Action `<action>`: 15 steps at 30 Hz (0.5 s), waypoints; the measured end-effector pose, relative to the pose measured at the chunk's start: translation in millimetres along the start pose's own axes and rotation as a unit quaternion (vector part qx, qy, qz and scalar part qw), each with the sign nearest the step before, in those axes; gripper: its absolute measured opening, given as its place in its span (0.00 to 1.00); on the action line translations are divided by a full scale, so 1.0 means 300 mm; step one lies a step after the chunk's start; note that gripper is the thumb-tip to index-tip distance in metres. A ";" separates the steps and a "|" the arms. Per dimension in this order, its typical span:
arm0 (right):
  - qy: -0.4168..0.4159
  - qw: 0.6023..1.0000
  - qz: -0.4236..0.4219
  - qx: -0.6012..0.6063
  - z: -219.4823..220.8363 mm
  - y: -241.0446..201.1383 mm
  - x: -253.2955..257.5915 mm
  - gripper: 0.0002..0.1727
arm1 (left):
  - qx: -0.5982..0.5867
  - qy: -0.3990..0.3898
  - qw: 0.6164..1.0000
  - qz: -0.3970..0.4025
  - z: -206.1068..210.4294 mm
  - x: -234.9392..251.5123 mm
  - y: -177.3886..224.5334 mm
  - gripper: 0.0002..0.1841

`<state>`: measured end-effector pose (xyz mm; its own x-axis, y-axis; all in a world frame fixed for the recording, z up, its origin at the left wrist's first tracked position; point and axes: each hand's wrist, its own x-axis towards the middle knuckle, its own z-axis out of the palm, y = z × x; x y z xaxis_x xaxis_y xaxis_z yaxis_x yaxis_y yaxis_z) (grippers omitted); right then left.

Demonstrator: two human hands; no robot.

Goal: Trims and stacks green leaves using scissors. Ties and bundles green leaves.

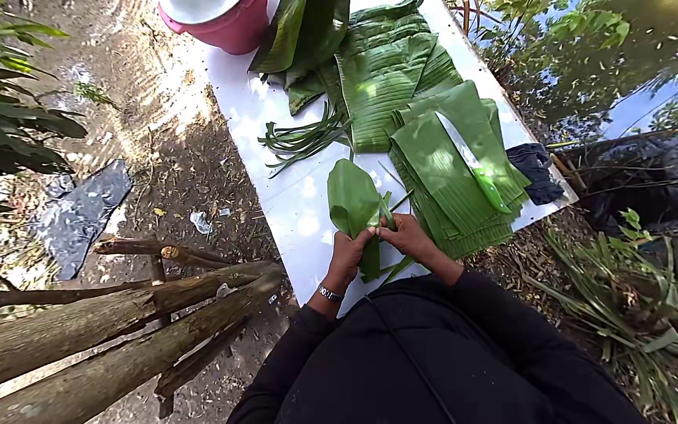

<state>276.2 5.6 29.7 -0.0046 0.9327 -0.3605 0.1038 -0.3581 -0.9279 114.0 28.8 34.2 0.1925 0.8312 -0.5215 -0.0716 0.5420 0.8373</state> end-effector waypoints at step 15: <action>0.015 0.996 -0.026 -0.081 0.013 -0.007 -0.005 0.10 | 0.005 -0.067 0.998 -0.015 -0.016 0.003 0.013 0.09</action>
<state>272.2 4.8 31.7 0.0150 0.9515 -0.3074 0.2627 -0.3004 -0.9169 109.2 32.3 36.1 0.3227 0.7904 -0.5207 -0.0548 0.5648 0.8234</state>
